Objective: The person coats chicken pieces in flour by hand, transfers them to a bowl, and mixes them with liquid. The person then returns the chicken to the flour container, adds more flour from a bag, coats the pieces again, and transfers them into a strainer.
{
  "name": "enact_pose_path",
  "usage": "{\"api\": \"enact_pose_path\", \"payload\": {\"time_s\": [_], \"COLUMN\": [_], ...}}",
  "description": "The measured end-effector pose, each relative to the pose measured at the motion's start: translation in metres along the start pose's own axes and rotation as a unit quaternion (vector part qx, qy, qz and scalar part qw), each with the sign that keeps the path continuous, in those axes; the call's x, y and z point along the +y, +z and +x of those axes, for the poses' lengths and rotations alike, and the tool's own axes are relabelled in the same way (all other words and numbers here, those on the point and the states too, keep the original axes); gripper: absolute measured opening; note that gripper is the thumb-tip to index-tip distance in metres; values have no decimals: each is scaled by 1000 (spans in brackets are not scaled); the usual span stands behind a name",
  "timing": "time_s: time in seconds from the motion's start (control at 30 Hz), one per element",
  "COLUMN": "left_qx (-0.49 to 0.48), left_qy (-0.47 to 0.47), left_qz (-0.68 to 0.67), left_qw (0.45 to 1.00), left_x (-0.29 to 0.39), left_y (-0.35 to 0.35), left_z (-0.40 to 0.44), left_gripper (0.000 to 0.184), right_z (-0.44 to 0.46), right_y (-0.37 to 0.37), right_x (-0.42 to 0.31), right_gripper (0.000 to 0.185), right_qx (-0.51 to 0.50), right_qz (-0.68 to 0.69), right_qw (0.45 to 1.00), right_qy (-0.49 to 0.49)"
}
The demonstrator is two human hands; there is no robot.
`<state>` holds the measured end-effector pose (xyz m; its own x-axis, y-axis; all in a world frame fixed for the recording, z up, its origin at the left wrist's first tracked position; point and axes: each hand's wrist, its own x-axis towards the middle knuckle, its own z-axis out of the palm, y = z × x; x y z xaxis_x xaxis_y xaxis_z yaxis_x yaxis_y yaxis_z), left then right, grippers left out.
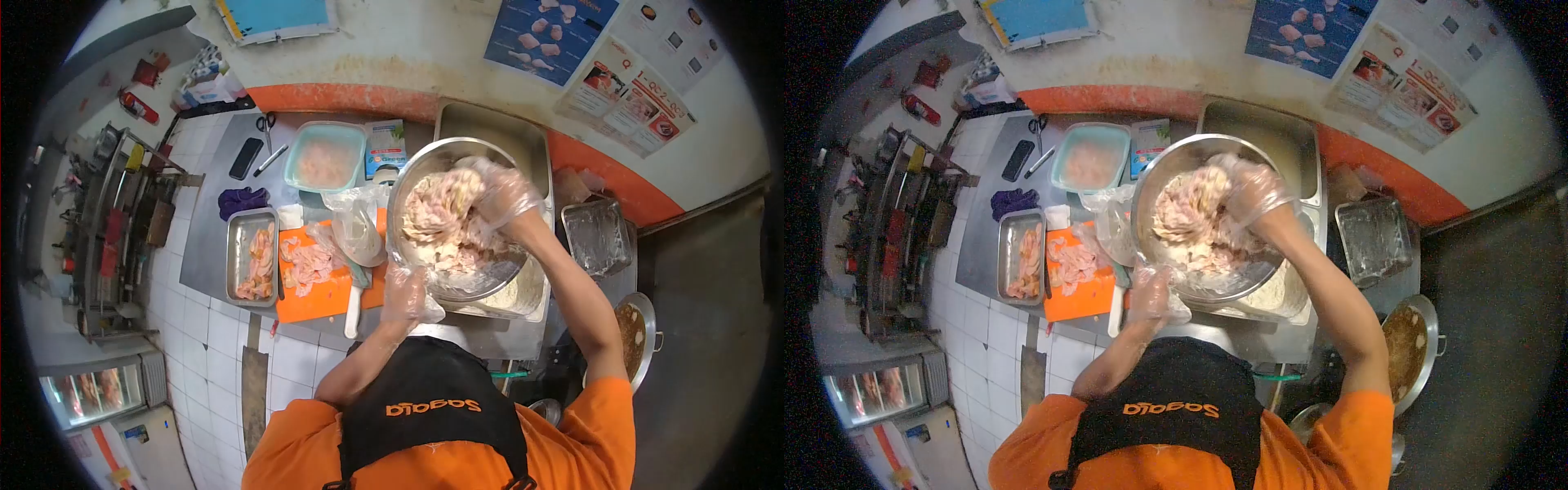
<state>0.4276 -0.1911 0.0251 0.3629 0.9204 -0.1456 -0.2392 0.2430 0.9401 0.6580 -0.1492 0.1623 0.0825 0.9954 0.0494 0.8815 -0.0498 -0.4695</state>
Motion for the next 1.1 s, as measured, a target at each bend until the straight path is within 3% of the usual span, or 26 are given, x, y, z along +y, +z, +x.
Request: {"api": "enact_pose_path", "payload": {"time_s": [0.03, 0.13, 0.23, 0.27, 0.37, 0.43, 0.5, 0.53, 0.57, 0.63, 0.7, 0.8, 0.9, 0.97, 1.03, 1.07, 1.1], "left_qx": [-2, -17, 11, 11, 20, 32, 35, 39, 43, 45, 32, 0, 45, 114, 26, 9, 4], "left_qy": [-40, -54, -99, -99, -96, -93, -7, 4, 14, -16, -20, -12, -34, -63, 17, 64, 66], "left_qz": [-77, -53, -181, -189, -199, -181, 71, 95, 118, 8, -3, 57, -29, -139, 69, 211, 224], "left_qw": [996, 997, 978, 977, 975, 979, 997, 995, 992, 999, 999, 998, 998, 982, 997, 975, 972], "left_x": [12, 23, 43, 41, 39, 42, 37, 37, 36, 36, 30, 13, 33, 52, 31, 10, 10], "left_y": [7, 15, 29, 29, 25, 23, 16, 15, 15, 16, 11, -5, -1, 2, -21, -29, -26], "left_z": [-2, -3, -1, -1, -1, -3, -2, -2, -1, -1, 2, 7, 11, 6, 2, 1, 1], "left_gripper": [49, 49, 48, 47, 46, 46, 31, 27, 24, 24, 25, 29, 29, 29, 39, 38, 39], "right_z": [0, -12, -23, -26, -27, -22, -18, -10, -4, 4, 12, 9, -6, -6, -7, -7, -6], "right_y": [-7, -35, -38, -37, -57, -61, -58, -45, -20, -16, -2, -7, 7, -1, 1, 11, 22], "right_x": [-3, -30, -23, -23, -25, -12, 1, 4, 33, 10, -6, -46, -56, -53, -30, -13, 3], "right_gripper": [55, 57, 62, 67, 66, 54, 48, 48, 56, 71, 83, 72, 48, 42, 41, 43, 45], "right_qx": [40, 120, 63, -22, 27, 70, 62, -10, -27, -34, -26, -224, -305, -161, -42, 5, 53], "right_qz": [26, -5, 200, 382, 314, 192, 138, 187, 270, -60, -29, -68, -216, -188, -142, -106, -67], "right_qw": [999, 992, 965, 914, 948, 978, 987, 977, 958, 996, 996, 964, 901, 930, 952, 965, 973], "right_qy": [5, -41, -155, -137, -34, -47, -46, 105, 88, -60, -81, -125, -221, -271, -267, -241, -217]}}
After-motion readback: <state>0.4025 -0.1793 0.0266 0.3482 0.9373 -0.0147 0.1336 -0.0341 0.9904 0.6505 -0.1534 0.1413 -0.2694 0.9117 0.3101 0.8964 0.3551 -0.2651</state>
